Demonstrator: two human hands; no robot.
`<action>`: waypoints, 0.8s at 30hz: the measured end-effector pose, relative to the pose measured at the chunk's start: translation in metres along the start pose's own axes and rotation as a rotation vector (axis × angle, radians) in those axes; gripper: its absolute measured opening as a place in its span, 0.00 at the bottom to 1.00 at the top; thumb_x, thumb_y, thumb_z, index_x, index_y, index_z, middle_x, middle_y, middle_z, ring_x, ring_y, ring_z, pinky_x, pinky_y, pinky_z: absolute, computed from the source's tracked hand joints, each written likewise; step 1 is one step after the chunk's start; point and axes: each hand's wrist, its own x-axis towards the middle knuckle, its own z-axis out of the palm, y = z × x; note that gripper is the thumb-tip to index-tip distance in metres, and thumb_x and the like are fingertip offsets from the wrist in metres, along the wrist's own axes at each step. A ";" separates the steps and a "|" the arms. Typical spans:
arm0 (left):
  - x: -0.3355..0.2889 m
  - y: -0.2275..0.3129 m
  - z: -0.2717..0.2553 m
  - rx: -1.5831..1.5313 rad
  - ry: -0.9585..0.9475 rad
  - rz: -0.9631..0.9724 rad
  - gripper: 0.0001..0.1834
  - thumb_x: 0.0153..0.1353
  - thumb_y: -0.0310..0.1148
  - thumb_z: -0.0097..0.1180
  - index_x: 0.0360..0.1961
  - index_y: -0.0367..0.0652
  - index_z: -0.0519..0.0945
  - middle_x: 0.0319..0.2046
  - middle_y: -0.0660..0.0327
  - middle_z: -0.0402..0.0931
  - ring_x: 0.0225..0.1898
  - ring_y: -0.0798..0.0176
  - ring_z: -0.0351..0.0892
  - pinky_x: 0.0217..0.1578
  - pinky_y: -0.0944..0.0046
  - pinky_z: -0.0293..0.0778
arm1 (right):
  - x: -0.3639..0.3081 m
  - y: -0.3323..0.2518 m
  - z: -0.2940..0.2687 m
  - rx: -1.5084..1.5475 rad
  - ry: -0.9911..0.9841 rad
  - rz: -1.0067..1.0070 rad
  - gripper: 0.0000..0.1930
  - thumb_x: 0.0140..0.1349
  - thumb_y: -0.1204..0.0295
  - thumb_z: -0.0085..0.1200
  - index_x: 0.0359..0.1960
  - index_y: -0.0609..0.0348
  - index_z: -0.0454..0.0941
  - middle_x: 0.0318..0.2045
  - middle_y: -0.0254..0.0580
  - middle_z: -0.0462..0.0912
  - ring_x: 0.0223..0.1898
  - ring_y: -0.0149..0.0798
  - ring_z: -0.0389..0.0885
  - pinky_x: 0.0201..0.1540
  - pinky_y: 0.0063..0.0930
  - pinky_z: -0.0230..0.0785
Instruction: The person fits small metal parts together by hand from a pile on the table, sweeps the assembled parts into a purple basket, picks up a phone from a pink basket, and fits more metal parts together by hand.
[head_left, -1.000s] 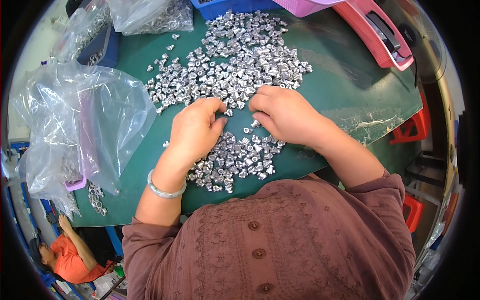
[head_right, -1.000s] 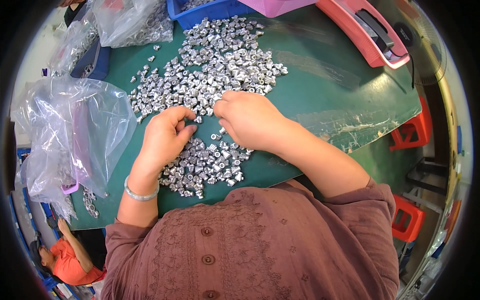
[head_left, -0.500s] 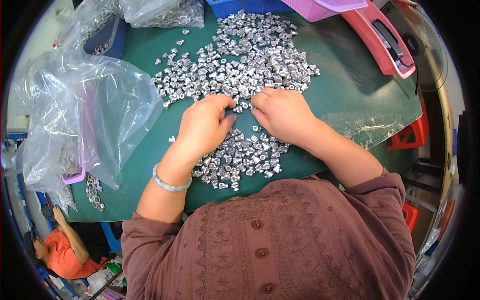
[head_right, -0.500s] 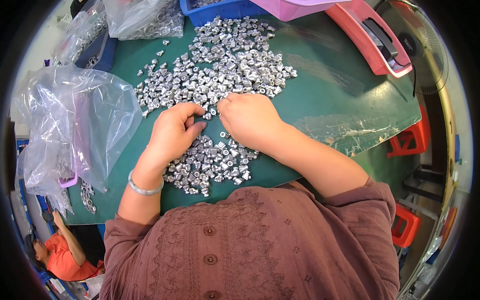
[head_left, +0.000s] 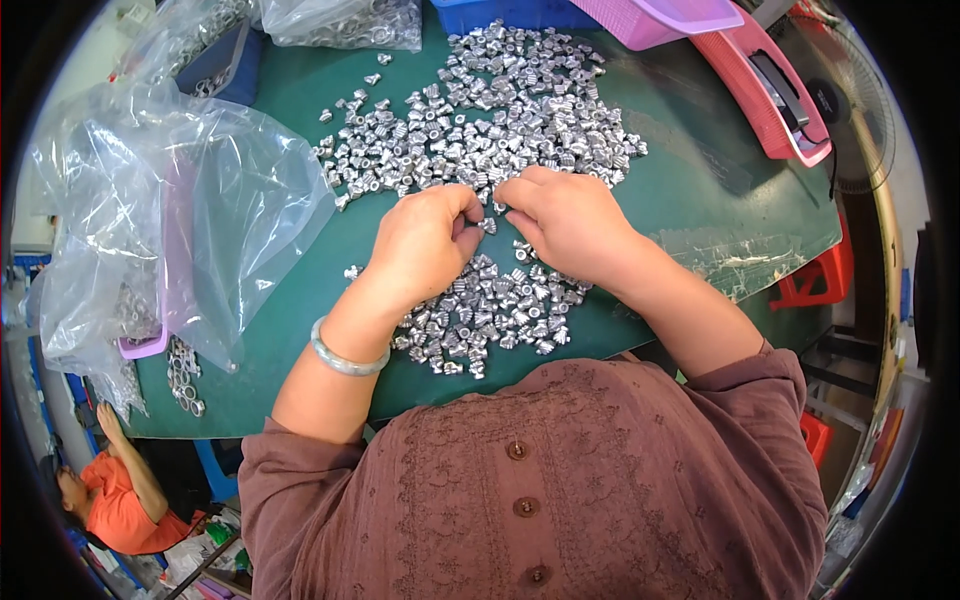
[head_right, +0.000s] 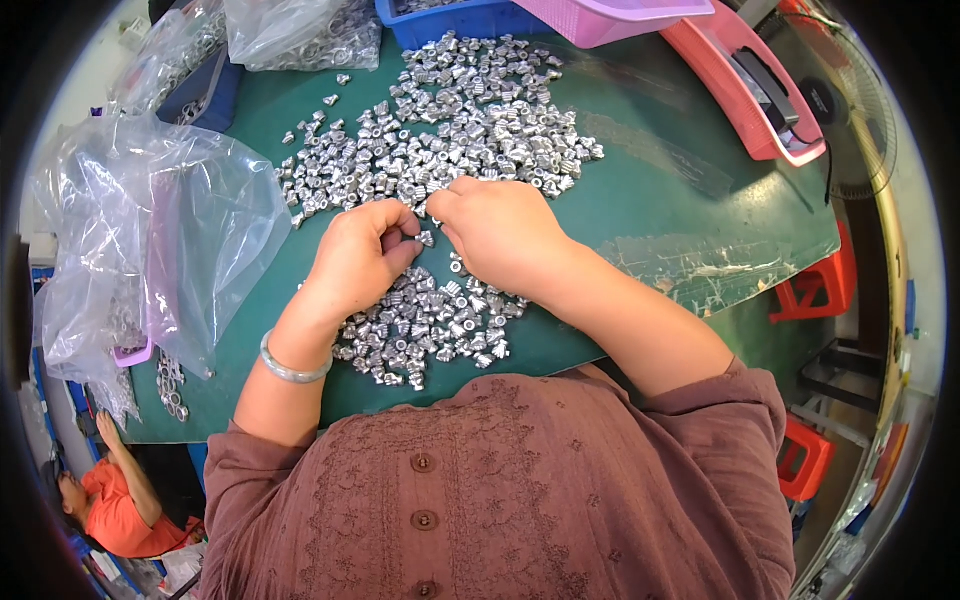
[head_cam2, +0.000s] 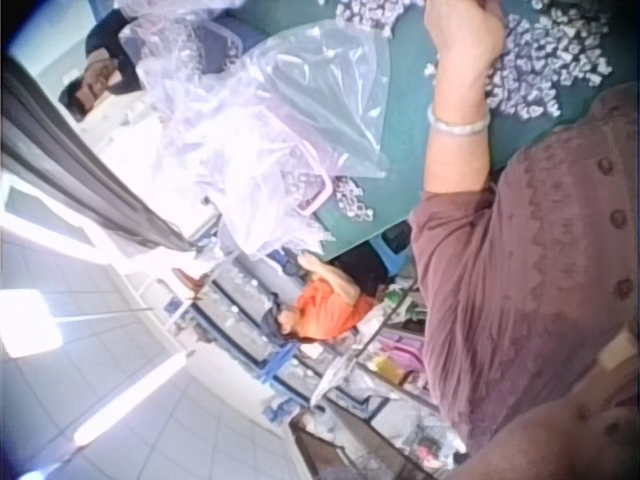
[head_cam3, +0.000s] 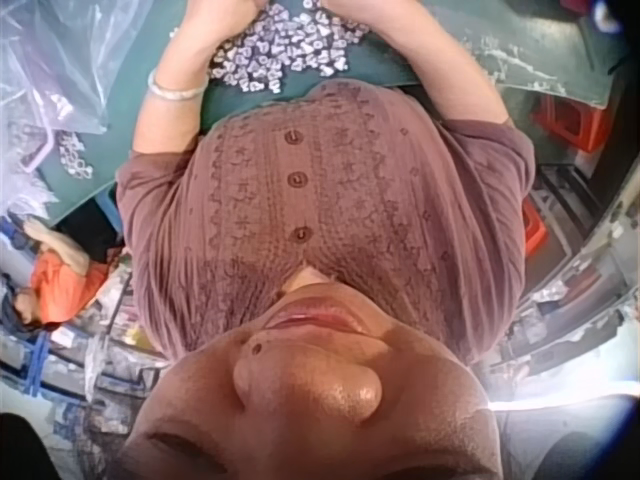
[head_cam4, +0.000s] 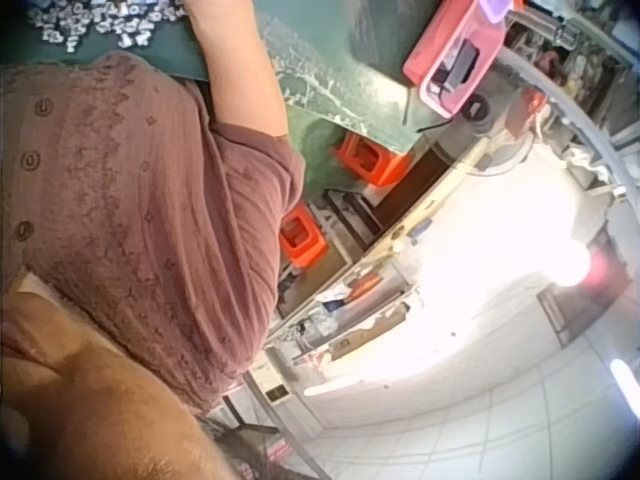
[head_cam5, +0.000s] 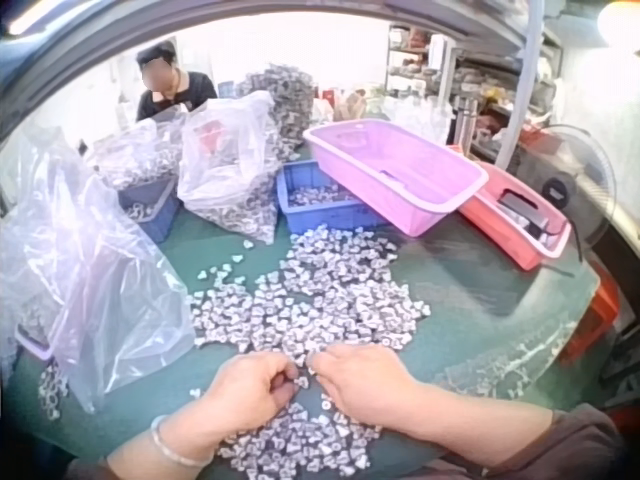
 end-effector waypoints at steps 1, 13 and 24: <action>0.000 0.000 0.000 -0.001 0.002 -0.001 0.07 0.49 0.27 0.64 0.31 0.43 0.79 0.23 0.59 0.77 0.29 0.52 0.79 0.31 0.55 0.73 | 0.000 0.001 0.002 -0.038 -0.012 0.006 0.05 0.58 0.71 0.55 0.35 0.55 0.77 0.30 0.42 0.78 0.33 0.50 0.81 0.35 0.43 0.73; 0.000 -0.012 -0.003 -0.019 -0.027 0.057 0.08 0.47 0.24 0.66 0.30 0.40 0.81 0.20 0.62 0.72 0.21 0.67 0.70 0.25 0.65 0.69 | -0.010 0.009 -0.014 0.135 -0.177 -0.027 0.05 0.55 0.70 0.57 0.32 0.56 0.78 0.31 0.43 0.80 0.34 0.49 0.81 0.36 0.43 0.73; 0.006 -0.009 0.006 0.102 0.153 0.230 0.15 0.50 0.25 0.66 0.41 0.46 0.81 0.29 0.59 0.76 0.28 0.56 0.76 0.32 0.60 0.74 | 0.010 0.010 0.002 -0.184 0.094 -0.092 0.06 0.55 0.69 0.59 0.27 0.56 0.75 0.28 0.39 0.78 0.34 0.46 0.81 0.35 0.41 0.74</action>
